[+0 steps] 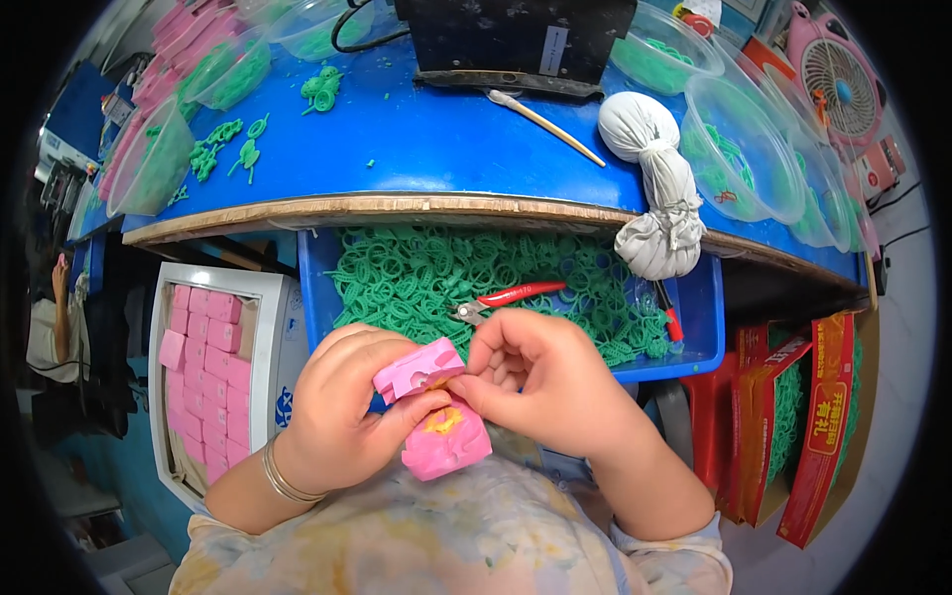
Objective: Removing, trimming, and cleaning small green wax parts from a pink flexible mold using pliers and a fine tool.
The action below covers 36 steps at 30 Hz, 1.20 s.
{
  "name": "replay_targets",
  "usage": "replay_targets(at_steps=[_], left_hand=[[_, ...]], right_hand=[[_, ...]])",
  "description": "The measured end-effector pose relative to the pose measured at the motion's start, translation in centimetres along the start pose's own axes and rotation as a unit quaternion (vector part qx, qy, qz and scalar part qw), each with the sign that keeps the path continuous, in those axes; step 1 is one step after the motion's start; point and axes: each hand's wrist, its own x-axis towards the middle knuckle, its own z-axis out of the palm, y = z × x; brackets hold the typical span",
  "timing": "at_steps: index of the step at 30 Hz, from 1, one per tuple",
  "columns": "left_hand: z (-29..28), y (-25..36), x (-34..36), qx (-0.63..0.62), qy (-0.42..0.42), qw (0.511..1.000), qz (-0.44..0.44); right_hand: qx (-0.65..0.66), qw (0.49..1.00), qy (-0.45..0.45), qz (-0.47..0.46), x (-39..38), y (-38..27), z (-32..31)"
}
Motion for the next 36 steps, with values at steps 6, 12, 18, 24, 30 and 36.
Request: replay_targets(at_steps=[6,12,18,24,30,36], left_hand=[[0.3,-0.3,0.1,0.018,0.009,1.000,0.022],[0.6,-0.8,-0.1,0.043,0.004,0.999,0.006],[1.1,-1.5,0.4,0.020,0.049,0.997,-0.056],[1.8,-1.7,0.1,-0.086,0.084,0.979,-0.165],[2.1,-1.9,-0.3,-0.171,0.102,0.956,-0.216],[2.4,-1.7,-0.4,-0.191,0.096,0.949,-0.231]], right_hand=[[-0.052,0.999,0.011,0.010,0.7,-0.7,0.4],[-0.131,0.991,0.033,-0.018,1.5,0.5,0.9],[-0.156,0.983,0.090,-0.042,1.6,1.8,1.3],[-0.151,0.978,0.124,-0.077,1.1,2.0,1.6],[-0.149,0.985,0.080,-0.032,0.6,0.6,1.7],[-0.111,0.992,0.061,0.010,1.0,1.2,1.4]])
